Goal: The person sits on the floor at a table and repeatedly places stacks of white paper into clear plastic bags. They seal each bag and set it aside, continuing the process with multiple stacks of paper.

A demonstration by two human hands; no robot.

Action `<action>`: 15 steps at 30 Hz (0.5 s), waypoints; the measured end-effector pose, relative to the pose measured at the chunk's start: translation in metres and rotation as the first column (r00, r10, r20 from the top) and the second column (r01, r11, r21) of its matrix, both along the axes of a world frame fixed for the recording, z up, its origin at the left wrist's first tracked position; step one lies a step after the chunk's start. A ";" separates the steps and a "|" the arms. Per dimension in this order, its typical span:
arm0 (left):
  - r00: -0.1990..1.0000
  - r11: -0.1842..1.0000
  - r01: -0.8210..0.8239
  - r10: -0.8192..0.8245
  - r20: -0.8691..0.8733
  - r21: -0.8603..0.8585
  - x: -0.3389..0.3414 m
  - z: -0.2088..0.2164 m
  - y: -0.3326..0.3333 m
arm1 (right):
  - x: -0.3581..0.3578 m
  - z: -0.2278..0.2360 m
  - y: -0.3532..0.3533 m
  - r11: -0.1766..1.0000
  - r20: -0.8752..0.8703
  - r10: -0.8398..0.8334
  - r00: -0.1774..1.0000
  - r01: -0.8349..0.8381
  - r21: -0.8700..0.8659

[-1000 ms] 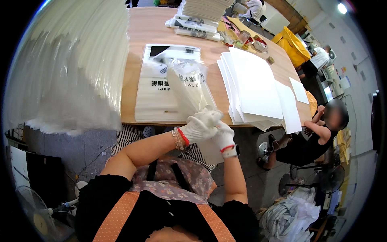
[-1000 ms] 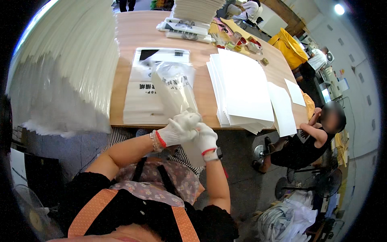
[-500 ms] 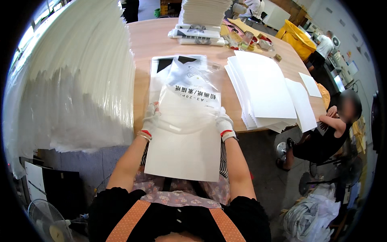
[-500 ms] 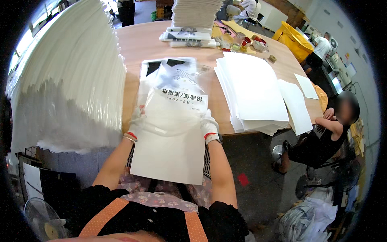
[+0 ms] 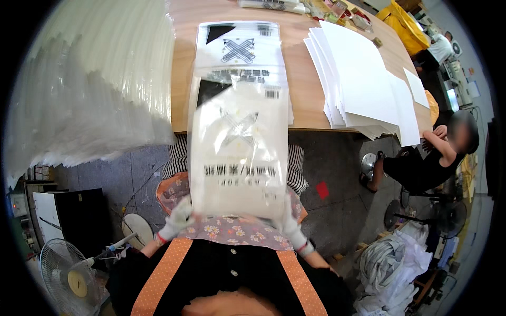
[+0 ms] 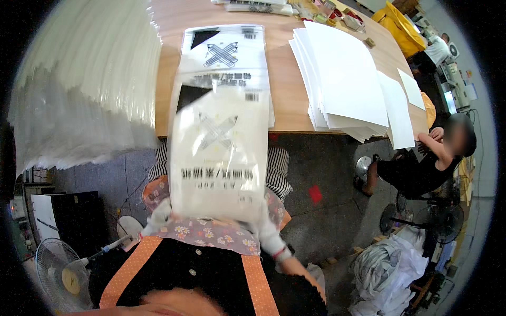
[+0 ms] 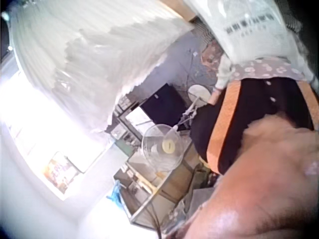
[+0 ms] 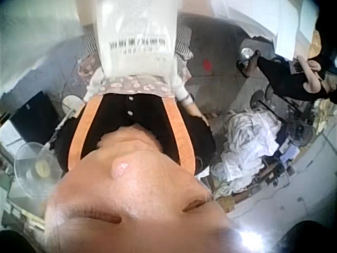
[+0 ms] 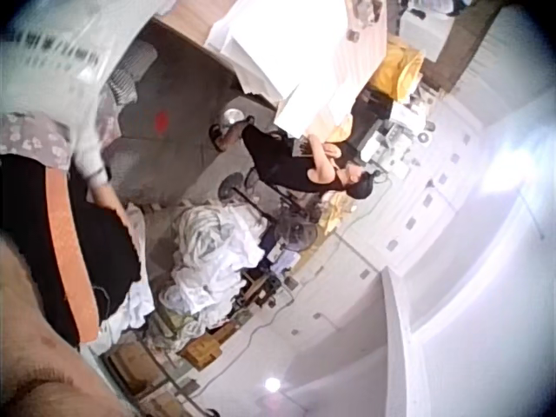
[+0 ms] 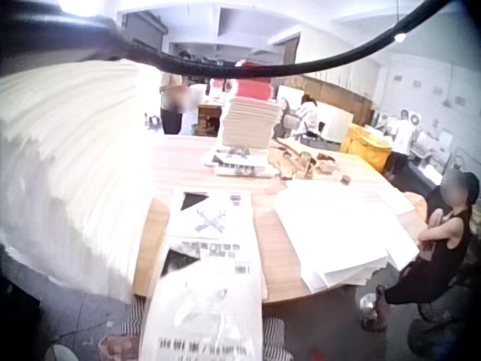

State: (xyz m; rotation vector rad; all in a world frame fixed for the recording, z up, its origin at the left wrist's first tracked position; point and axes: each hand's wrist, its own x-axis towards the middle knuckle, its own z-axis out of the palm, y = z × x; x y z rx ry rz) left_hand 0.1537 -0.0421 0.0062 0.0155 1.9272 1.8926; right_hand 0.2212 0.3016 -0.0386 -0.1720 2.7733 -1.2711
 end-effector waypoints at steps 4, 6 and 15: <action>0.788 0.952 0.113 -0.260 -0.558 -0.284 -0.014 0.004 0.001 | 0.012 -0.027 0.002 0.869 -0.161 0.194 0.968 -0.093 0.487; 0.701 0.865 -0.219 -0.181 -0.689 -0.451 -0.030 -0.006 0.019 | -0.017 -0.015 0.016 0.780 -0.175 0.119 0.977 0.017 0.626; 0.894 0.997 0.077 -0.060 -0.443 0.020 -0.117 0.085 0.077 | -0.099 0.027 0.079 0.670 0.190 -0.425 0.885 0.449 -0.590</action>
